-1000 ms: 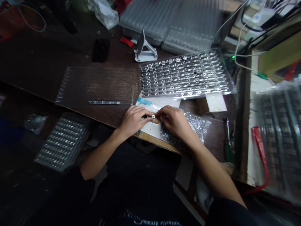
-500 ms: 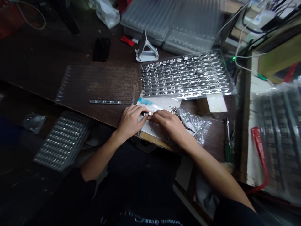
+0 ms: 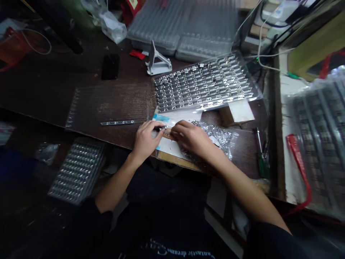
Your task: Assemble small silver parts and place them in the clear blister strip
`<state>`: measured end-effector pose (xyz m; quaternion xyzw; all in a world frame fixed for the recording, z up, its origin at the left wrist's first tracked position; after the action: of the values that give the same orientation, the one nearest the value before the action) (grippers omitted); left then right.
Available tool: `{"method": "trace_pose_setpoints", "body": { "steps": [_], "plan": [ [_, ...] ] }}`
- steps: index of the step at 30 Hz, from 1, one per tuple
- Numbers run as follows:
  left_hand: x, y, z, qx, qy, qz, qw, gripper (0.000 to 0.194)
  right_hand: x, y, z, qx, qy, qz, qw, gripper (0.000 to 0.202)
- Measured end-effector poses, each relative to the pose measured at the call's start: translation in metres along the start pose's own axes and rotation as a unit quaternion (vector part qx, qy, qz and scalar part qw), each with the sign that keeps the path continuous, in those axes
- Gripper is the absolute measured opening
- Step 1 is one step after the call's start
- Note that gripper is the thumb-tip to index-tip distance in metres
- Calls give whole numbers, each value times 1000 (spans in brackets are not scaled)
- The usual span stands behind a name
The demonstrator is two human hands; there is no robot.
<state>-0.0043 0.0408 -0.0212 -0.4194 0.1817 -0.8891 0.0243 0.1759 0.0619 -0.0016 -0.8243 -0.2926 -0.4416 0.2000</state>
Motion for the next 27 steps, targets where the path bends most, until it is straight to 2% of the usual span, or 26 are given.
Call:
{"method": "trace_pose_setpoints", "body": {
  "steps": [3, 6, 9, 13, 19, 27],
  "plan": [
    [-1, -4, 11, -13, 43, 13, 999, 7, 10, 5, 15, -60, 45, -15, 997, 16],
    [-8, -6, 23, -30, 85, -6, 996, 7, 10, 9, 21, -81, 49, -63, 994, 10],
    [-15, -8, 28, -30, 96, -22, 995, 6, 7, 9, 19, -84, 34, -79, 993, 15],
    [-22, -7, 25, -25, 89, -42, 995, 7, 8, 11, 16, -75, 10, -68, 995, 18],
    [-26, -6, 21, -23, 57, -46, 997, 7, 20, 12, 24, -66, -80, -14, 995, 22],
    [-28, -5, 18, -12, 52, -45, 998, 10, 19, 12, 30, -47, -95, -16, 994, 27]
  ]
}}
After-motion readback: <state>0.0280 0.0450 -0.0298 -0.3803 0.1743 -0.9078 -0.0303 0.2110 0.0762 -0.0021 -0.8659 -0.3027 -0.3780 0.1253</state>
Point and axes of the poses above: each hand's wrist, its own y-axis away from the middle knuckle, its own x-axis out of the back of the hand, z = x × y, the point moved 4 cm from there along -y, towards the middle knuckle, and after that the axes turned 1 degree about -y, right-handed, at the moved point
